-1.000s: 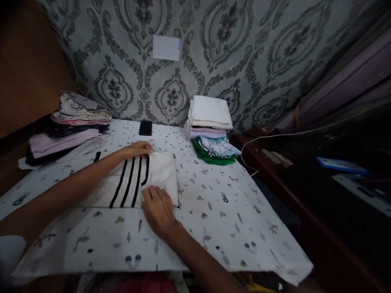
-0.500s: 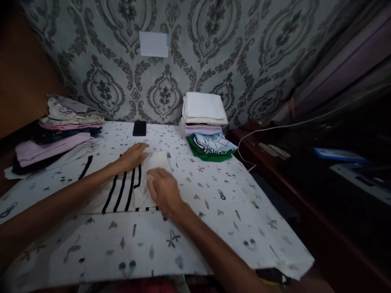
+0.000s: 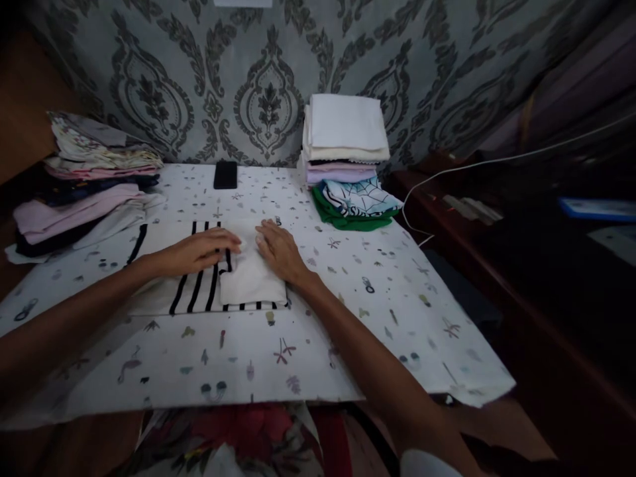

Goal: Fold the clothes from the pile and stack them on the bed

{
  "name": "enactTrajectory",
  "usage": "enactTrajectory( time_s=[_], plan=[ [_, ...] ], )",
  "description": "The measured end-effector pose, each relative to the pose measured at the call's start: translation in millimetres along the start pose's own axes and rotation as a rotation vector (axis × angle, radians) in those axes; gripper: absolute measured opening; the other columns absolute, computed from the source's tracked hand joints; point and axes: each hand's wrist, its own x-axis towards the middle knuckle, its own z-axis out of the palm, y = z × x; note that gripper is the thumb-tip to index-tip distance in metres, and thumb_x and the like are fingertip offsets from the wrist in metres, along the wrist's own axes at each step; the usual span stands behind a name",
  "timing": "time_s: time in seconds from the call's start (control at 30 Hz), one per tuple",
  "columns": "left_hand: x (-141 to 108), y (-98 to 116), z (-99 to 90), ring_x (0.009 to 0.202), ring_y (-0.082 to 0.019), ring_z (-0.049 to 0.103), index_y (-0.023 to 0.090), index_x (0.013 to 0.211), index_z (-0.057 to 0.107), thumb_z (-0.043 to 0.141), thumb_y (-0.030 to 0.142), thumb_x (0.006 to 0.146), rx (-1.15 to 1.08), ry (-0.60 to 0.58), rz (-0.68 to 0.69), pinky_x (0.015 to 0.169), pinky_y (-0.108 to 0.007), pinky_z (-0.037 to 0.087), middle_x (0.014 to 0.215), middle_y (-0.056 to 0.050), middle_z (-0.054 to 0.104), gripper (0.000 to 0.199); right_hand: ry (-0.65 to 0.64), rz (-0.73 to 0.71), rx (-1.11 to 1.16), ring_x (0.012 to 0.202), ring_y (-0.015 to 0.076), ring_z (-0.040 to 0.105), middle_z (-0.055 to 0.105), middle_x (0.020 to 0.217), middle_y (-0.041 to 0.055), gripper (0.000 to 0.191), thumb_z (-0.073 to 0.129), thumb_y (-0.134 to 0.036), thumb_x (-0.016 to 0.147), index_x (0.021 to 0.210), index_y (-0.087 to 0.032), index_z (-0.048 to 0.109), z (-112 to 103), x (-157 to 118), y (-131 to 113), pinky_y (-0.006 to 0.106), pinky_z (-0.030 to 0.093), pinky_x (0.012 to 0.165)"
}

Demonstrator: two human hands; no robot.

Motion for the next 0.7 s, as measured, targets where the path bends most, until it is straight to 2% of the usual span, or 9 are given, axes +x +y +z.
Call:
enactTrajectory(
  time_s=[0.1,0.2,0.3,0.4,0.47,0.53,0.6,0.7],
  plan=[
    [-20.0,23.2,-0.2,0.118,-0.024,0.052,0.025,0.123,0.06,0.045,0.017,0.094,0.05,-0.088,0.133,0.095,-0.034,0.044,0.132,-0.009,0.057,0.033,0.033,-0.059,0.069,0.132,0.0251,0.051,0.058,0.139,0.0134,0.033,0.047,-0.04,0.099,0.117,-0.02,0.066,-16.9,-20.4,-16.2,0.047,0.043,0.109],
    [-31.8,34.1,10.7,0.109,-0.024,0.054,0.023,0.12,0.06,0.045,0.013,0.095,0.166,-0.08,0.189,0.093,-0.036,0.041,0.123,-0.01,0.061,0.03,-0.042,-0.152,0.095,0.113,0.0258,0.058,0.063,0.119,0.0131,0.021,0.056,-0.038,0.096,0.099,-0.02,0.068,-29.6,-43.6,-31.8,0.044,0.051,0.092],
    [-35.5,34.8,16.3,0.098,-0.022,0.056,0.02,0.106,0.063,0.042,0.015,0.099,0.199,-0.073,0.182,0.089,-0.036,0.041,0.107,-0.009,0.065,0.023,-0.14,-0.223,0.061,0.092,0.0231,0.059,0.064,0.097,0.0094,0.016,0.059,-0.032,0.095,0.088,-0.019,0.066,-33.9,-63.6,-38.4,0.04,0.052,0.08],
    [-34.3,36.9,9.0,0.092,-0.021,0.057,0.02,0.103,0.063,0.047,0.022,0.098,0.149,-0.107,0.145,0.083,-0.034,0.043,0.101,-0.008,0.064,0.017,-0.162,-0.24,0.034,0.088,0.0225,0.058,0.064,0.094,0.0088,0.015,0.06,-0.032,0.095,0.092,-0.019,0.066,-35.3,-73.0,-39.5,0.039,0.05,0.078],
    [-31.2,42.0,2.7,0.092,-0.021,0.058,0.02,0.103,0.063,0.046,0.027,0.099,0.112,-0.089,0.112,0.082,-0.034,0.045,0.103,-0.008,0.064,0.018,-0.165,-0.274,0.046,0.089,0.0224,0.06,0.065,0.095,0.0087,0.016,0.061,-0.032,0.095,0.09,-0.018,0.066,-37.1,-71.7,-40.9,0.039,0.05,0.079],
    [-25.6,47.3,1.5,0.099,-0.022,0.059,0.019,0.108,0.062,0.04,0.032,0.102,0.089,-0.004,0.069,0.086,-0.035,0.047,0.11,-0.01,0.064,0.025,-0.156,-0.301,0.076,0.087,0.0215,0.061,0.067,0.092,0.0078,0.018,0.059,-0.031,0.095,0.085,-0.018,0.066,-38.0,-65.2,-43.1,0.038,0.05,0.079],
    [-16.8,48.4,7.1,0.117,-0.025,0.056,0.017,0.121,0.057,0.034,0.037,0.104,0.105,0.101,0.014,0.098,-0.039,0.046,0.126,-0.014,0.061,0.035,-0.11,-0.295,0.086,0.089,0.0215,0.063,0.068,0.093,0.0081,0.019,0.055,-0.03,0.097,0.087,-0.019,0.066,-36.2,-54.3,-45.0,0.038,0.051,0.081],
    [0.8,36.5,22.3,0.146,-0.029,0.033,0.011,0.144,0.04,0.026,0.047,0.104,0.195,0.168,-0.083,0.117,-0.048,0.031,0.154,-0.021,0.04,0.056,0.001,-0.211,-0.015,0.109,0.0255,0.062,0.068,0.114,0.013,0.025,0.046,-0.029,0.099,0.107,-0.019,0.067,-26.3,-31.9,-44.9,0.043,0.051,0.094]
  ],
)
